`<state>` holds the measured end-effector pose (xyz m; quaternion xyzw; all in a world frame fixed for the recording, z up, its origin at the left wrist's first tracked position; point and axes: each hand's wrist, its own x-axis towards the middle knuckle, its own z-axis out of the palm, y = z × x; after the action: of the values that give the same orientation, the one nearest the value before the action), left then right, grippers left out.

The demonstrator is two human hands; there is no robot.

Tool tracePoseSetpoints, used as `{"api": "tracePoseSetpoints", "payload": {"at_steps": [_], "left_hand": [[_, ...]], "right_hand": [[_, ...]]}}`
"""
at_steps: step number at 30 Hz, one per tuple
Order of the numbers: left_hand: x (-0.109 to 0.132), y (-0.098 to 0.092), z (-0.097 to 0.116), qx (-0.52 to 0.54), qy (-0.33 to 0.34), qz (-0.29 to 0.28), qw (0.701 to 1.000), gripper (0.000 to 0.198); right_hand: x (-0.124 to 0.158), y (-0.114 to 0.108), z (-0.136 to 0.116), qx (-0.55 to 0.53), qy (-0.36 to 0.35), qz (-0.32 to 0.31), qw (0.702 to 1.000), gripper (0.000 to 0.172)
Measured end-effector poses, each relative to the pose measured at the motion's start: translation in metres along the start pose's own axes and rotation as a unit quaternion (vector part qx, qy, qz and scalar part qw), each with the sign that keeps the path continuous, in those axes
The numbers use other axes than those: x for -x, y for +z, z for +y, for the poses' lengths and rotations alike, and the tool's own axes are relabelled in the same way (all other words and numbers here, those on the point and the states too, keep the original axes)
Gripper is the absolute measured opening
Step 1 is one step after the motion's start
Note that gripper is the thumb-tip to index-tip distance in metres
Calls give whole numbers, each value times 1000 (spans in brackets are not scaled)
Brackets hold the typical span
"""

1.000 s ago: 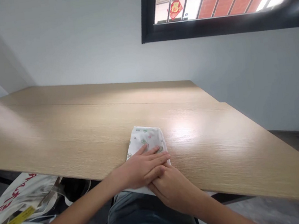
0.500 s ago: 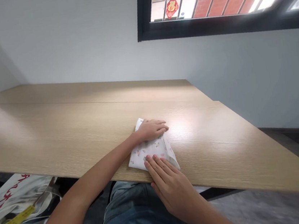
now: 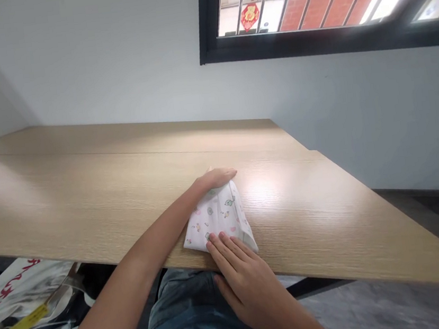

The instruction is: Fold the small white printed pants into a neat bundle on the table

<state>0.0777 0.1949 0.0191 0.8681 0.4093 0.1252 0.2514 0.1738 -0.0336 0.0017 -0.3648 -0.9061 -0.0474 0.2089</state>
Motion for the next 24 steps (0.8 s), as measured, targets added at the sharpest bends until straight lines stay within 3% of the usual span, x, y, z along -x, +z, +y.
{"api": "tracePoseSetpoints", "payload": {"at_steps": [2,5,7,9,11,13,15,16,18,20,22,24], "left_hand": [[17,-5,4,-6,18,53,998,50],[53,-12,3,-25,57,102,993,42],[82,-13,-2,-37,86,78,993,40],[113,-11,-8,-44,104,33,993,37],[142,-6,-12,-48,101,1,994,37],[170,0,-12,-48,92,-17,994,46],[193,8,-7,-50,91,-39,994,72],[203,12,-4,-54,95,-52,993,86],[220,19,5,-70,103,-75,989,108],[235,27,14,-91,115,-86,985,115],[246,33,19,-108,129,-75,983,100],[252,38,22,-87,130,-43,987,66]], "right_hand": [[-10,-11,10,-57,2,-15,998,35],[-26,-22,39,-79,19,13,997,27],[-33,-25,60,-53,33,7,998,26],[-33,-24,77,-52,35,-48,997,28],[-26,-23,84,-72,32,-110,991,39],[-13,-23,81,-89,21,-147,985,64],[3,-22,72,-81,1,-154,985,91],[12,-22,66,-73,-12,-150,986,97],[28,-20,55,-61,-30,-122,990,86],[40,-17,47,-71,-30,-70,995,72],[46,-16,42,-106,-22,-12,994,62],[47,-15,38,-160,-6,30,987,46]]}}
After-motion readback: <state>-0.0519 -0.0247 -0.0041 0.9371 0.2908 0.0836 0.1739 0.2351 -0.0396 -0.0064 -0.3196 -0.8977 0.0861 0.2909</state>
